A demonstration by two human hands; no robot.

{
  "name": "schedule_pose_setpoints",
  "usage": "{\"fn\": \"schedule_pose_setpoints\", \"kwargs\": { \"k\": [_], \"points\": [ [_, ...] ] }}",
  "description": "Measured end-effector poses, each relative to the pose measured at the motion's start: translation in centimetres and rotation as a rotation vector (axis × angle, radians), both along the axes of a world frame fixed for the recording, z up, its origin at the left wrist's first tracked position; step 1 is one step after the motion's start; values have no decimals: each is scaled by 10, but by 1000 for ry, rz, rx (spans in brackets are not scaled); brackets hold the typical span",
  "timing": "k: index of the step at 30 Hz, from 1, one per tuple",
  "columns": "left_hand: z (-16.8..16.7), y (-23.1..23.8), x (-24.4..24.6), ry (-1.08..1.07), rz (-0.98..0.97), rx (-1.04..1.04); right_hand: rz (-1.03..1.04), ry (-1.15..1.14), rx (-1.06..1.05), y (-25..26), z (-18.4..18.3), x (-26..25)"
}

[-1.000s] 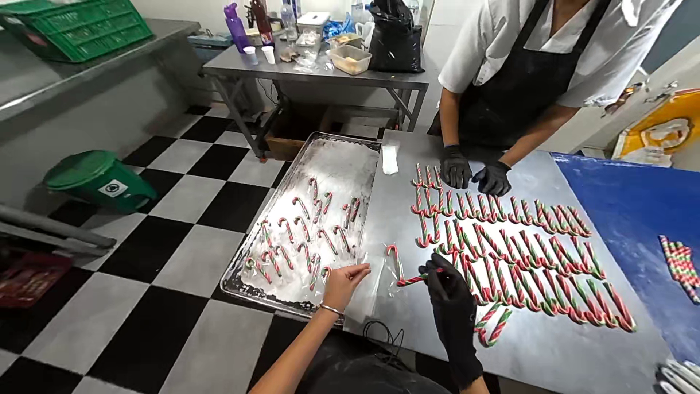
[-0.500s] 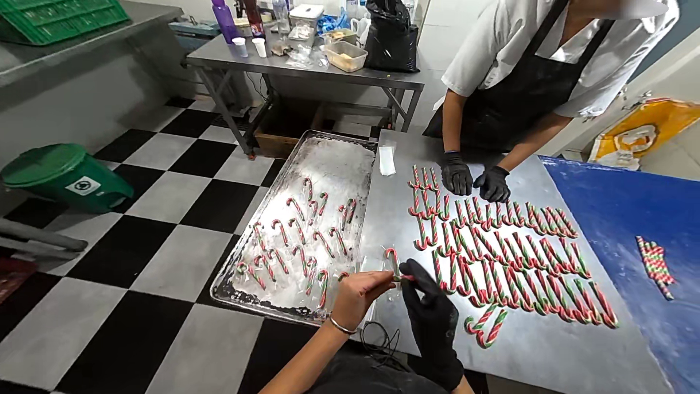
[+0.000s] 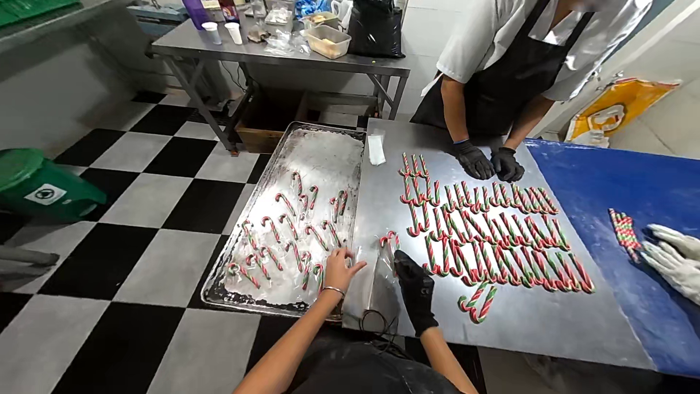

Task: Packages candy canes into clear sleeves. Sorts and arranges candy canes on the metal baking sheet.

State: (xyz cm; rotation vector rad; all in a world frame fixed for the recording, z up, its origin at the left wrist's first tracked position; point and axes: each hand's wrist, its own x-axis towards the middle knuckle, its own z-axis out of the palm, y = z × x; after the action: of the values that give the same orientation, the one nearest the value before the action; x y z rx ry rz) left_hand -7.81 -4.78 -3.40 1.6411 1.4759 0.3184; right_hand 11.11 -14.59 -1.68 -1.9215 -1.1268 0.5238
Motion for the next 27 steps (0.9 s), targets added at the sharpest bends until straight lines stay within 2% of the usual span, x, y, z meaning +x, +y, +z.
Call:
{"fn": "schedule_pose_setpoints", "kwargs": {
  "k": [2, 4, 6, 8, 11, 13, 15, 17, 20, 22, 25, 27],
  "points": [
    [-12, 1, 1, 11, -27, -16, 93, -100, -42, -11, -25, 6],
    [-22, -1, 0, -97, 58, -22, 150, -313, -29, -33, -38, 13],
    [-25, -3, 1, -211, 147, -33, 123, -522, -5, -44, -34, 29],
    [-22, -6, 1, -250, 186, -54, 62, -640, -123, -27, -21, 50],
    [-18, -5, 0, -206, 156, -87, 24, -531, -455, 27, -8, 68],
    [-15, -4, 1, -185, 151, -95, 10, -545, -630, 57, -5, 63],
    [-11, -2, 2, -163, 170, -65, -6, -576, -744, 68, 1, 48],
    [-9, 0, 2, -155, 186, -41, -3, -552, -772, 64, 5, 39],
    [1, 2, -5, -195, 111, -41, 17, -397, -523, 48, 19, 41],
    [11, 0, -11, -246, 75, -32, 56, -159, -253, 35, 38, 36],
    [21, -12, -12, -395, 72, 103, 82, 276, 83, 17, 68, 15],
    [29, -19, -10, -461, 1, 217, 106, 248, 210, 9, 81, 3]
  ]
}}
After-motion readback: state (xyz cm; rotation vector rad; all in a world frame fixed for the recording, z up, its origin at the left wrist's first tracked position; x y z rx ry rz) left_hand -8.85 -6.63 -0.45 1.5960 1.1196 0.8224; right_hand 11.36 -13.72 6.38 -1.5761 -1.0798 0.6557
